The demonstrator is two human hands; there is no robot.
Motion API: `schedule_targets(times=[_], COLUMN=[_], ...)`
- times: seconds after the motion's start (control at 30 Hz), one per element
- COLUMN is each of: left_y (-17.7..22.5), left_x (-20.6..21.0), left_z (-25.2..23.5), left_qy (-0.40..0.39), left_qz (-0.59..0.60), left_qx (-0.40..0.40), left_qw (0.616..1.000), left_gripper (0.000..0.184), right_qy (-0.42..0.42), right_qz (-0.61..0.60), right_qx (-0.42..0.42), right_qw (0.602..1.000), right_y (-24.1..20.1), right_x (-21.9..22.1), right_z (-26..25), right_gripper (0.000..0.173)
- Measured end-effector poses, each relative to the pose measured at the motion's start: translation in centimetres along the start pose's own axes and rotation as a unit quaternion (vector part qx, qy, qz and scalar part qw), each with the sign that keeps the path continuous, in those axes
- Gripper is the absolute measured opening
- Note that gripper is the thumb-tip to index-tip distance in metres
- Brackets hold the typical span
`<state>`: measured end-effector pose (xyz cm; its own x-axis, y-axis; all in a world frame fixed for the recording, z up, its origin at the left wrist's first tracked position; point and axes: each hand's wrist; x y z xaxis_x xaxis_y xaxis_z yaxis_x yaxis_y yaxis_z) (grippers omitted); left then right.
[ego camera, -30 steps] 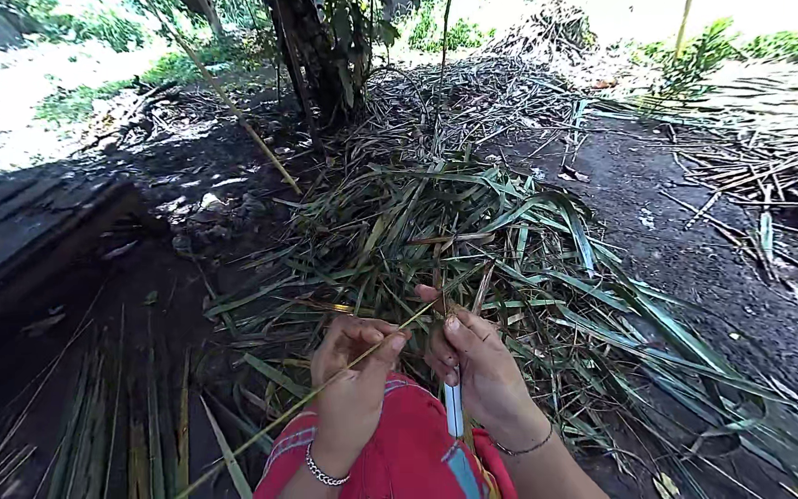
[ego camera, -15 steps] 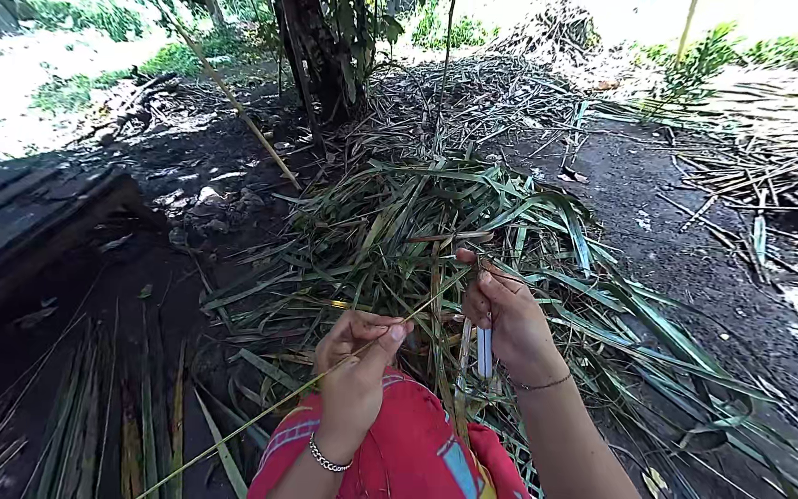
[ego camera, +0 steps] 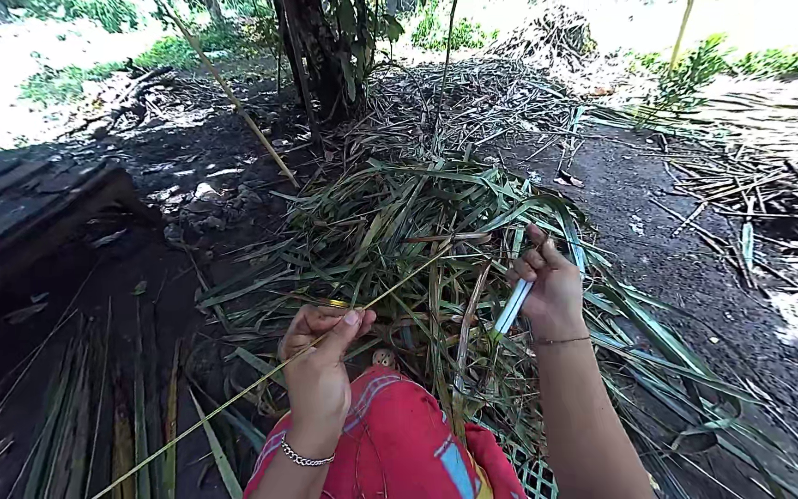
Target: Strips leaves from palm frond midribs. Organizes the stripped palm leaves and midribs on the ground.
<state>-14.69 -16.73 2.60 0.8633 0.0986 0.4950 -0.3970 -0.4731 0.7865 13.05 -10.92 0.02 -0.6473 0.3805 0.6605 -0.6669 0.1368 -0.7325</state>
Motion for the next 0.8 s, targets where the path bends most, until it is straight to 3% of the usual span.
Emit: schedule_targets(times=[0.07, 0.13, 0.2, 0.3, 0.37, 0.5, 0.7, 0.8], left_y=[-0.5, -1.2, -1.7, -2.1, -2.2, -1.8, -3.0, -2.9], left_x=[-0.1, 0.0, 0.2, 0.3, 0.1, -1.2, -0.3, -0.3], left_z=[-0.2, 0.1, 0.5, 1.1, 1.0, 0.3, 0.6, 0.6], left_qy=[-0.029, -0.057, -0.081, -0.125, -0.175, -0.273, -0.324, -0.330], left_qz=[-0.013, -0.019, -0.021, -0.041, -0.085, -0.183, -0.198, -0.199], left_qx=[0.043, 0.067, 0.077, 0.105, 0.177, 0.351, 0.414, 0.452], left_qw=[0.999, 0.996, 0.993, 0.986, 0.965, 0.877, 0.827, 0.804], left_gripper=[0.025, 0.023, 0.021, 0.017, 0.011, 0.007, 0.015, 0.016], right_qy=[-0.008, -0.153, -0.299, -0.403, -0.410, -0.377, -0.280, -0.191], right_qz=[0.002, 0.038, 0.068, 0.089, 0.081, 0.096, 0.123, 0.053], right_qx=[0.035, 0.085, 0.144, 0.201, 0.225, 0.197, 0.106, 0.089], right_qw=[0.999, 0.984, 0.941, 0.889, 0.880, 0.900, 0.946, 0.976], right_y=[0.4, 2.1, 3.4, 4.2, 4.0, 1.9, 0.3, 0.8], right_x=[0.2, 0.8, 2.3, 4.5, 5.2, 4.1, 2.1, 1.7], right_z=[1.3, 4.5, 7.4, 10.0, 10.0, 7.9, 4.5, 3.0], right_gripper=[0.042, 0.043, 0.038, 0.039, 0.034, 0.033, 0.036, 0.041])
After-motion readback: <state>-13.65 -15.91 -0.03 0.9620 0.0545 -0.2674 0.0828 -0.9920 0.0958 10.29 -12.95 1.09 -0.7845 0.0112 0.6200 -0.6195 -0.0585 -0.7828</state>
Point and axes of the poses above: each hand's wrist, its own z-axis away from the middle knuckle, its own x-axis out of the palm, y = z × x, and after that the axes turned 9 degrees about x, right-handed
